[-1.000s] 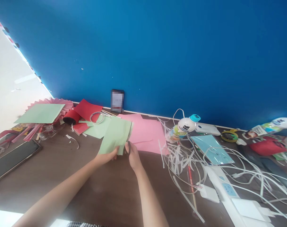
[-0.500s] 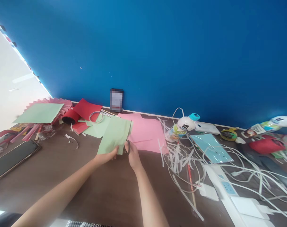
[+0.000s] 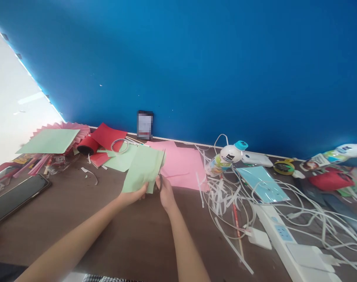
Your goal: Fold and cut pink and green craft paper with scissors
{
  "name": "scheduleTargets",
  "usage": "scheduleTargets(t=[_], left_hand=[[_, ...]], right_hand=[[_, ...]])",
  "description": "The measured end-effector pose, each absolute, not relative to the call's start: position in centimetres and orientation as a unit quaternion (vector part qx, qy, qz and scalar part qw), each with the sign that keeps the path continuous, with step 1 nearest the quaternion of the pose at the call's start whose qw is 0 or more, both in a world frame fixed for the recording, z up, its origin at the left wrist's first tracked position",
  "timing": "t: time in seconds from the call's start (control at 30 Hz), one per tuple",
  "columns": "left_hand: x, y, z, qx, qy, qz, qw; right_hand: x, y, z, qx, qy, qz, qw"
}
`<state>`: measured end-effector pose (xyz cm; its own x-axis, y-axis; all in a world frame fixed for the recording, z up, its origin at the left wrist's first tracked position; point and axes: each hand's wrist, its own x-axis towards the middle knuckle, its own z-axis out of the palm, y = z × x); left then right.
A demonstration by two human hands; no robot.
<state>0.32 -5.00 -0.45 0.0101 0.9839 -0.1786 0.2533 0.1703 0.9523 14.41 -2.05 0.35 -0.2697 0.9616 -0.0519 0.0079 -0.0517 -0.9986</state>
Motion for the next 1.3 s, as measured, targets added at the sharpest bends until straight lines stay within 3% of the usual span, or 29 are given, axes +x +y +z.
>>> scheduleTargets(t=[1.3], left_hand=[[-0.01, -5.46, 0.28, 0.568, 0.568, 0.391, 0.449]], right_hand=[[14.76, -1.97, 0.64, -0.447, -0.551, 0.562, 0.426]])
